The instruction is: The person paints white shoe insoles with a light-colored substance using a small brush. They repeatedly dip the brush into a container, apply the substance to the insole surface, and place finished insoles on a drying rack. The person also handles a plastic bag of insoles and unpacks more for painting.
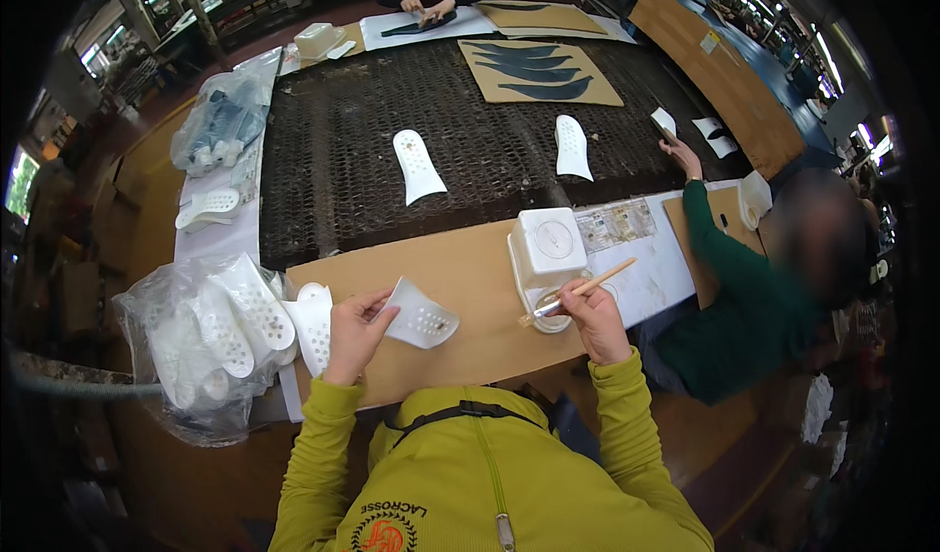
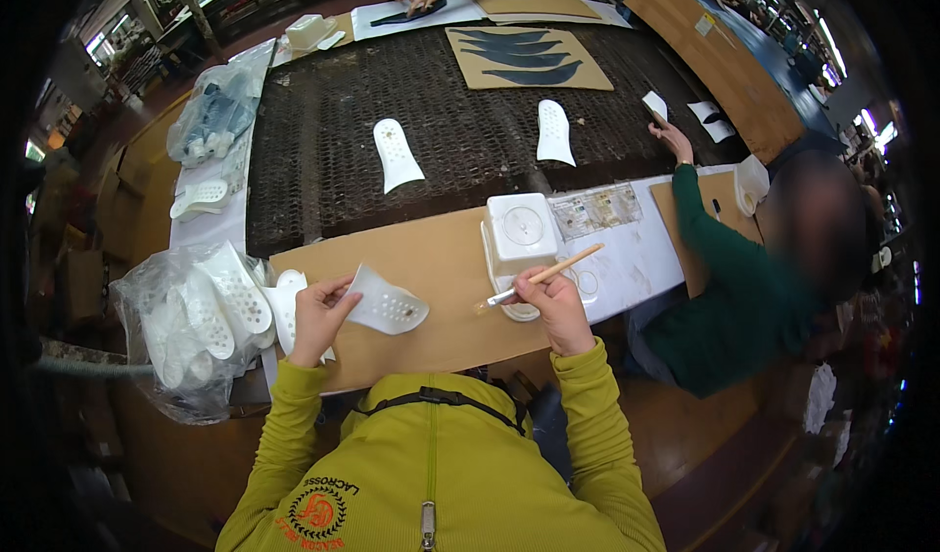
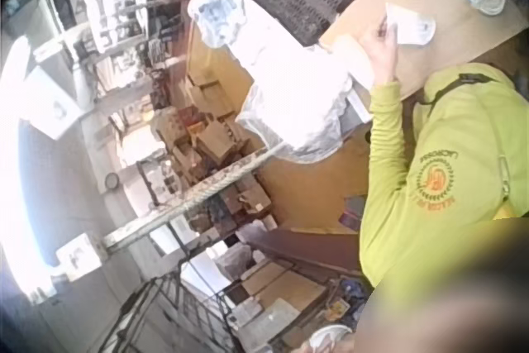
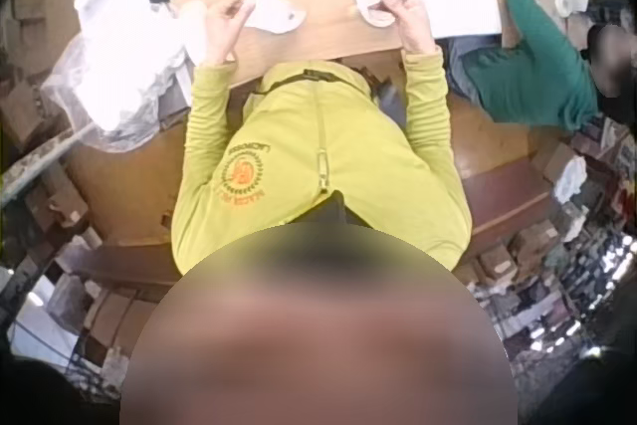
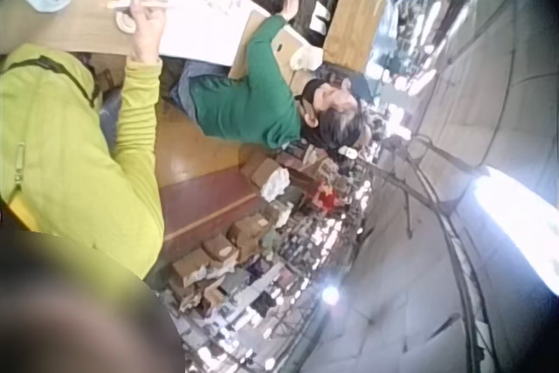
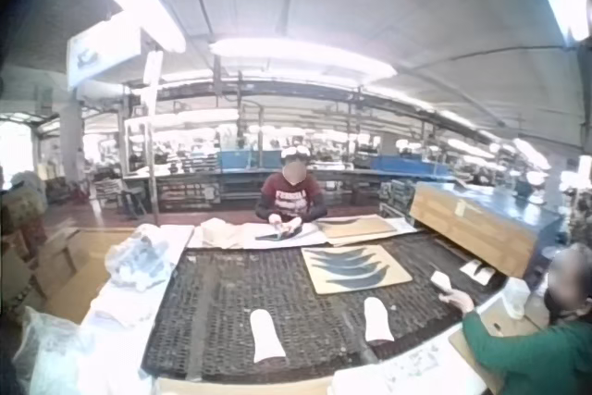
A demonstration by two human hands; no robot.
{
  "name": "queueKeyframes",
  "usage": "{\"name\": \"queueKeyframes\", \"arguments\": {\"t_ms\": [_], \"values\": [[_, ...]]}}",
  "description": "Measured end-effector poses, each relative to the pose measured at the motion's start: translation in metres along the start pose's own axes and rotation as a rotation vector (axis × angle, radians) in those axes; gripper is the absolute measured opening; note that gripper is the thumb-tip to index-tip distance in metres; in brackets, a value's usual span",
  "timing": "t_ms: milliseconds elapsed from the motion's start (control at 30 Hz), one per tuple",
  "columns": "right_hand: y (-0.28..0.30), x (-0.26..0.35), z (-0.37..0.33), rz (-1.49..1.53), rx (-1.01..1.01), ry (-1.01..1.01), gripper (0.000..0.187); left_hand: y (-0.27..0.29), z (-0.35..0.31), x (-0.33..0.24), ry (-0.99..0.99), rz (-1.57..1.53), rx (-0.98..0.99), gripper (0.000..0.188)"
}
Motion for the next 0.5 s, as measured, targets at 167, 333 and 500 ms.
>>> {"name": "queueKeyframes", "arguments": {"t_ms": [167,333,500], "values": [[-0.057,0.034,0.014,-0.018,0.144,0.116,0.014,0.018,0.009,-0.016,0.111,0.498,0.476,0.025],[-0.104,0.05,0.031,-0.391,0.21,0.299,0.015,0.014,0.007,-0.041,0.186,-0.198,0.376,0.028],[-0.12,0.067,0.034,-0.614,0.297,0.359,0.016,0.006,0.0,-0.065,0.232,-0.538,0.46,0.031]]}}
Point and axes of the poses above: each hand's wrist, its own z-axis towards the middle knuckle, its own y-axis out of the back of the hand, x = y × z, the point moved 2 cm from there along z, towards the middle knuckle, and after that the axes turned 11 degrees about -y, right-handed, at the moved point
